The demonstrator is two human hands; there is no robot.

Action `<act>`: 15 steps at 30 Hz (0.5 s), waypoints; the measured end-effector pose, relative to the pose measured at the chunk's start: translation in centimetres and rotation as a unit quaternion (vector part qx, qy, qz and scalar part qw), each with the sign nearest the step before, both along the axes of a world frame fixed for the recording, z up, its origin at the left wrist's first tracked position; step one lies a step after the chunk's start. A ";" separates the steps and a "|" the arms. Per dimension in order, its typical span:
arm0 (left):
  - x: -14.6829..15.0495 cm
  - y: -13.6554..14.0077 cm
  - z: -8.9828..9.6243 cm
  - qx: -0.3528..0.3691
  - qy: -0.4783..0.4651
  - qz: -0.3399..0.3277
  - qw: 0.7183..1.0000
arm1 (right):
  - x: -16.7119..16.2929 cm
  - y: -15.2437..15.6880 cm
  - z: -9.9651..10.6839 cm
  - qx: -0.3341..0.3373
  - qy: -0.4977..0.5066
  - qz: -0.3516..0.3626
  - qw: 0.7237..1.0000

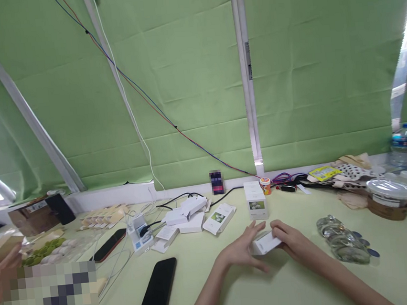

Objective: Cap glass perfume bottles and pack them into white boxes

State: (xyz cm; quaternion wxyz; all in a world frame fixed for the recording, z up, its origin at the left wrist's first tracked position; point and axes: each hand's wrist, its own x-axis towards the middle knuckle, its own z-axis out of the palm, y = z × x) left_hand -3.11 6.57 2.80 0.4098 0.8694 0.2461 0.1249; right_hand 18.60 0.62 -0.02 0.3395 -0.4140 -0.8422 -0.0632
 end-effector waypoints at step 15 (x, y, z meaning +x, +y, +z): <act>0.3 -2.0 -2.0 0.117 -0.032 0.135 0.983 | 0.1 -2.4 1.3 0.116 0.037 0.006 0.993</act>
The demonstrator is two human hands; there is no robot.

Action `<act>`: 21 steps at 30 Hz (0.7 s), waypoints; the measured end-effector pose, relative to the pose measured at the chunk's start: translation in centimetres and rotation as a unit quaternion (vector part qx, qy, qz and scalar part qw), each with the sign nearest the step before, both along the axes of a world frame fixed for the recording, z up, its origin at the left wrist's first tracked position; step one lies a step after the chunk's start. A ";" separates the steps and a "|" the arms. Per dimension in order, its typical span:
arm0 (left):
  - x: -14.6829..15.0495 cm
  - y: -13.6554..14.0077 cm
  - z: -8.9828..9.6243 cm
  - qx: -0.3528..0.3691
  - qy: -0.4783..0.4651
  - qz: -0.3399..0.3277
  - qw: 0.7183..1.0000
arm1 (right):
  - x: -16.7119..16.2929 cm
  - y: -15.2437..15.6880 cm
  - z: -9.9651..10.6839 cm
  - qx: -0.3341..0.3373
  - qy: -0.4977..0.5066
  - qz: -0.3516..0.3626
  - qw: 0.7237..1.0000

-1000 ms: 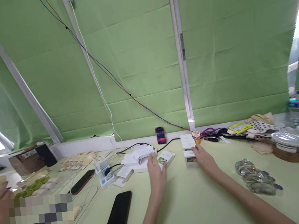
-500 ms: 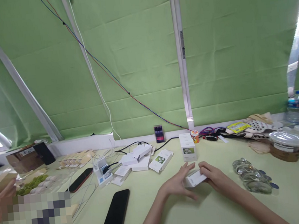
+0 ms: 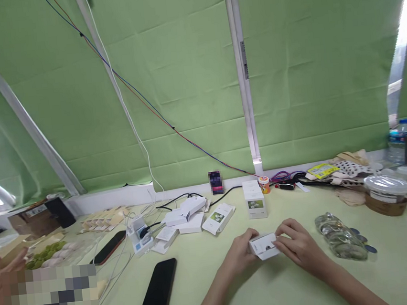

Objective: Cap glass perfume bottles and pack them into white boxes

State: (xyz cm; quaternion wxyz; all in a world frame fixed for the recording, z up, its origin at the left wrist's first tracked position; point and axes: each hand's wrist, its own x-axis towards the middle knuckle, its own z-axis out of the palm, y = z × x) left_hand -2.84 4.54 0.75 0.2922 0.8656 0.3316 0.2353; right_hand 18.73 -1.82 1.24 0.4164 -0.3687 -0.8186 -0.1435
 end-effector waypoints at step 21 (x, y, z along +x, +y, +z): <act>-1.2 -0.7 3.4 0.091 0.068 -0.056 0.992 | -1.8 0.9 -2.3 -0.088 0.036 -0.081 0.992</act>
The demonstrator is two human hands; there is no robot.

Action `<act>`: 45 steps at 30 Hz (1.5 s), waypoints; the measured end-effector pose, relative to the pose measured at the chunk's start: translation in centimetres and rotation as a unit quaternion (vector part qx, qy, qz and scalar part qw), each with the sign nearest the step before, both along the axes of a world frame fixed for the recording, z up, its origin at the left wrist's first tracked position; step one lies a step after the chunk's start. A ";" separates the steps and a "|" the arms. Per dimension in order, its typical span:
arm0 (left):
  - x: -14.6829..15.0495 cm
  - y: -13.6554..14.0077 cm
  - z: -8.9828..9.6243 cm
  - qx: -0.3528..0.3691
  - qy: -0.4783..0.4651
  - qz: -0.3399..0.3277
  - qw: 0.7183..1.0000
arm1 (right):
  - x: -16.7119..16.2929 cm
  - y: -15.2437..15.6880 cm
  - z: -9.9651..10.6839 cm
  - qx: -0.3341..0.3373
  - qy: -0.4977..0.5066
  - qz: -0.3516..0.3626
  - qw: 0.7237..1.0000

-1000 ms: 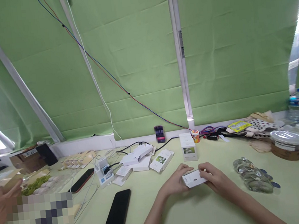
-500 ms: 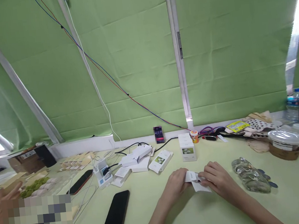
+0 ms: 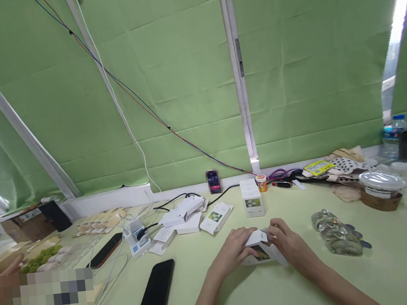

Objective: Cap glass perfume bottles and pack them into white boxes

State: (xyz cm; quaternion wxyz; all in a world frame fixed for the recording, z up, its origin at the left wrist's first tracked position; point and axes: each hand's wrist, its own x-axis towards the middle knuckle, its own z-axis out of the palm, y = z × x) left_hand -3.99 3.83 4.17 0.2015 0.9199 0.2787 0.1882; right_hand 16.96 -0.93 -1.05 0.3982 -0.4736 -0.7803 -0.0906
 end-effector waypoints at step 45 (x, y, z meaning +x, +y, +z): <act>2.9 0.2 -4.7 -0.482 -0.622 0.129 0.603 | -4.0 1.8 -1.5 -0.167 0.478 0.081 0.859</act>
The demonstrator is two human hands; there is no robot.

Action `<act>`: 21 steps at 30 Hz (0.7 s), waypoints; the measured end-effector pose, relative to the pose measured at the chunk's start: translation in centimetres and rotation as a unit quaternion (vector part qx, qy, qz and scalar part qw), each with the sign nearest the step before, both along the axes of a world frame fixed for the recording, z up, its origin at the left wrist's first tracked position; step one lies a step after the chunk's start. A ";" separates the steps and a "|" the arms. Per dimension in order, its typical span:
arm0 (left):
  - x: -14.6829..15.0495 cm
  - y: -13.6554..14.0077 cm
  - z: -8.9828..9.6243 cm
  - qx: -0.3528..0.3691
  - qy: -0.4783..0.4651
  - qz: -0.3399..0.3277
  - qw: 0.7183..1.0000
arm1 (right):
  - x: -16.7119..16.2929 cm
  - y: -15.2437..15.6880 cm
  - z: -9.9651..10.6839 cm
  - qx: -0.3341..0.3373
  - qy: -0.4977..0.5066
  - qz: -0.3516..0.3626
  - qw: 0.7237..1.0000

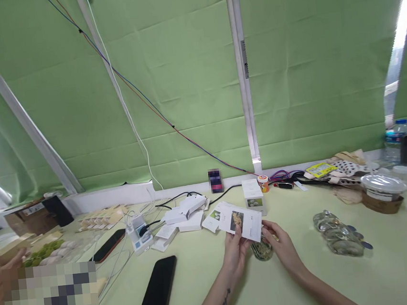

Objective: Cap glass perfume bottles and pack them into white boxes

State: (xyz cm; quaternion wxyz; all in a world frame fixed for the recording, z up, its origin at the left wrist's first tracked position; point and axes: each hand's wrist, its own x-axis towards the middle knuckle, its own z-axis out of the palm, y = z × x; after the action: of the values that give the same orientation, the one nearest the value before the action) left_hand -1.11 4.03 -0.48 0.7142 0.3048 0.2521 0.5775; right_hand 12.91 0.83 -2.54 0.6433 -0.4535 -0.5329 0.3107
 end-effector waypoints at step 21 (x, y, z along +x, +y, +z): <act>-0.4 -0.3 1.0 -0.017 0.029 -0.035 0.999 | 0.5 -0.4 1.8 -0.020 0.021 0.085 0.996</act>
State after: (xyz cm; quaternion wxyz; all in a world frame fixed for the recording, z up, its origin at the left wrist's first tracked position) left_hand -1.52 3.74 0.56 0.7314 0.3181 0.2714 0.5388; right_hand 13.37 0.39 -0.76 0.6164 -0.4126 -0.5497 0.3842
